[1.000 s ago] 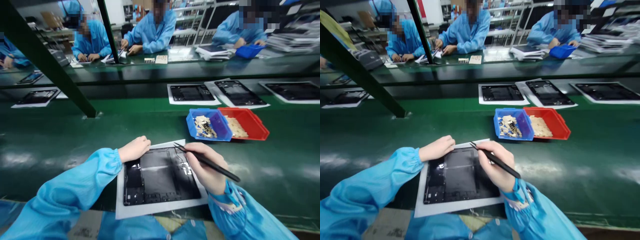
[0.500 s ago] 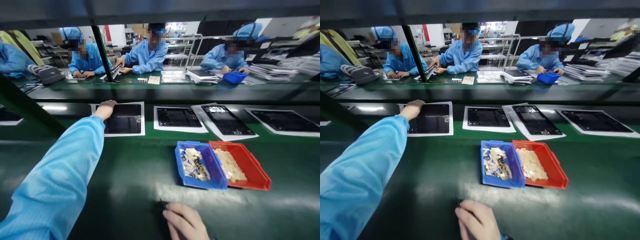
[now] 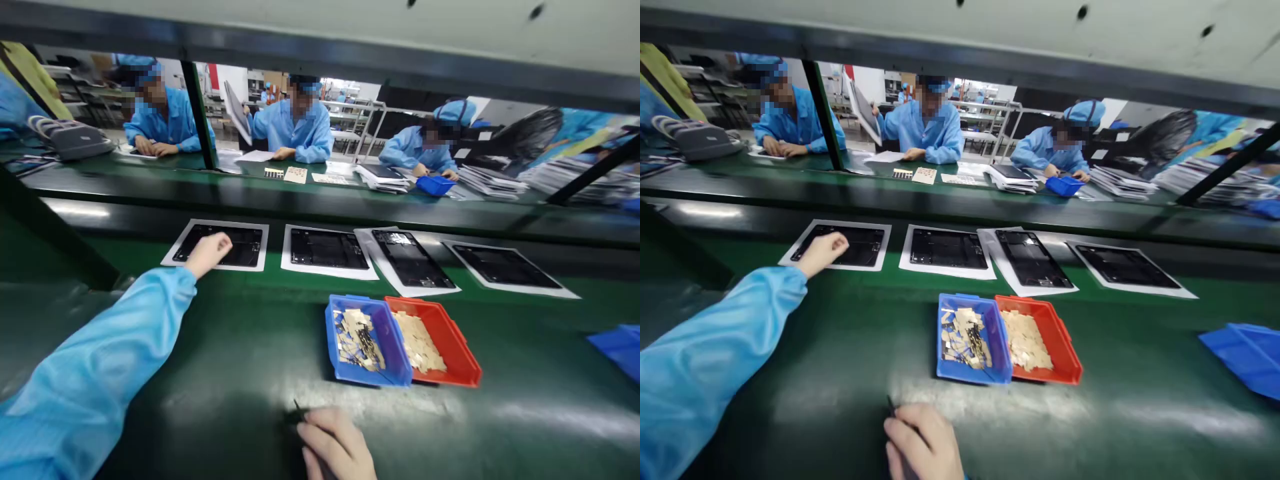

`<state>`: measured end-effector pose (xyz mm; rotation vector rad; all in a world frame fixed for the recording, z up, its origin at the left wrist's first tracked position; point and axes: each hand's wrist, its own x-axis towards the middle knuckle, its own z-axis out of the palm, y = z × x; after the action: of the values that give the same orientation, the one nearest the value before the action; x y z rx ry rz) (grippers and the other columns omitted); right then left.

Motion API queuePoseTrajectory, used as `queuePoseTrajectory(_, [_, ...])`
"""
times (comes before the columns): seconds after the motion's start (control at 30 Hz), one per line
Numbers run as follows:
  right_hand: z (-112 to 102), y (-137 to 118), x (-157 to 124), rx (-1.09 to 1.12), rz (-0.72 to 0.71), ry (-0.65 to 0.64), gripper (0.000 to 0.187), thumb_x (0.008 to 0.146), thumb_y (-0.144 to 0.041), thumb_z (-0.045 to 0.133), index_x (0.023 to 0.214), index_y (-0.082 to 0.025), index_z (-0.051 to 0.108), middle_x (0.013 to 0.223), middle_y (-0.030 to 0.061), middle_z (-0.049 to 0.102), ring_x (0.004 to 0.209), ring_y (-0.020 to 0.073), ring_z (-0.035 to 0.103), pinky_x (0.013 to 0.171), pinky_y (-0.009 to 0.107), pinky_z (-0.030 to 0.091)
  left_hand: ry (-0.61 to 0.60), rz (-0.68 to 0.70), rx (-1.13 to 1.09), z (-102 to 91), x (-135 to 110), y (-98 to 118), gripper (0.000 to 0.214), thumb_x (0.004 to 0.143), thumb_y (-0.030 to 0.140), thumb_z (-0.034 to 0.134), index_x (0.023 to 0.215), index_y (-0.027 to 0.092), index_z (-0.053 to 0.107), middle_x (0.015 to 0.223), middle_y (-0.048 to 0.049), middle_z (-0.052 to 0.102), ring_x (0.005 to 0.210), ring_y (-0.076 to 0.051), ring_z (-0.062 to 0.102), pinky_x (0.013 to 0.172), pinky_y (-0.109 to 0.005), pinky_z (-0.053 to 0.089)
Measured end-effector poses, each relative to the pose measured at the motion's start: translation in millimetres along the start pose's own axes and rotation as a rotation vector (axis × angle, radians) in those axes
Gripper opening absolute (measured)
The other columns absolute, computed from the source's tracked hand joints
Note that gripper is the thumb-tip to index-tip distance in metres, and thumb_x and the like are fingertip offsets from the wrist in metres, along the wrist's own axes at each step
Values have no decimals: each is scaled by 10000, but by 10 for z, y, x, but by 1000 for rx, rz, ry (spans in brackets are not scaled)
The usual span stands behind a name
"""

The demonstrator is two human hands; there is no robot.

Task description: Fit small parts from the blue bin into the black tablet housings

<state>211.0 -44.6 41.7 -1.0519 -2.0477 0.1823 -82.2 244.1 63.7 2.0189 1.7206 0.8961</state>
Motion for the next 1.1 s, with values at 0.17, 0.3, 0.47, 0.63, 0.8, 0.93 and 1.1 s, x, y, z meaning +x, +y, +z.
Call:
queuePoseTrajectory(0.17, [-103, 31, -59, -222, -84, 250, 144, 792, -169, 490, 823, -224, 620, 1006, 102, 585, 945, 259, 596, 814, 438, 515, -164, -121, -310, 234, -1465, 279, 409, 867, 480, 350, 593, 190, 442, 422, 52, 388, 392, -101, 391, 434, -212, 323])
queuePoseTrajectory(0.3, [-326, 209, 45, -284, 167, 295, 213, 855, -174, 397, 676, -203, 508, 877, 94, 602, 840, 220, 611, 743, 381, 520, -377, -208, -592, 384, -2352, 563, 474, 844, 530, 344, 499, 211, 277, 435, 61, 270, 407, -83, 269, 427, -222, 237])
queuePoseTrajectory(0.47, [-535, 546, 553, -434, 541, 51, 223, 901, -177, 379, 1033, -129, 552, 964, 117, 631, 929, 211, 606, 840, 365, 490, -369, -76, -580, 461, -2538, 733, 437, 818, 476, 393, 524, 203, 219, 502, 55, 224, 486, -94, 243, 487, -244, 205])
queuePoseTrajectory(0.63, [-400, 683, 895, -593, 833, -185, 211, 873, -251, 563, 1037, -122, 594, 1032, 89, 625, 937, 204, 607, 834, 400, 497, -311, -12, -566, 402, -2478, 720, 389, 837, 403, 387, 520, 186, 332, 510, 37, 340, 535, -114, 352, 547, -245, 265])
queuePoseTrajectory(0.8, [-219, 611, 909, -693, 983, -197, 306, 892, -313, 544, 1155, -156, 542, 1161, 85, 574, 979, 207, 594, 820, 414, 510, -309, 36, -562, 344, -2528, 712, 384, 843, 374, 388, 511, 182, 380, 490, 39, 391, 513, -113, 385, 541, -243, 275])
queuePoseTrajectory(0.93, [-269, 605, 905, -659, 923, -149, 257, 892, -309, 542, 1092, -152, 575, 1107, 77, 601, 957, 199, 600, 824, 406, 501, -316, 64, -574, 335, -2541, 715, 379, 843, 354, 404, 508, 177, 408, 496, 38, 408, 522, -111, 403, 553, -243, 289])
queuePoseTrajectory(1.1, [-416, 407, 918, -508, 750, 26, 228, 878, -279, 466, 914, -114, 619, 886, 129, 652, 909, 262, 603, 828, 400, 438, -310, 77, -605, 328, -2557, 744, 284, 849, 302, 401, 619, 171, 502, 567, 27, 483, 567, -117, 457, 570, -236, 334])
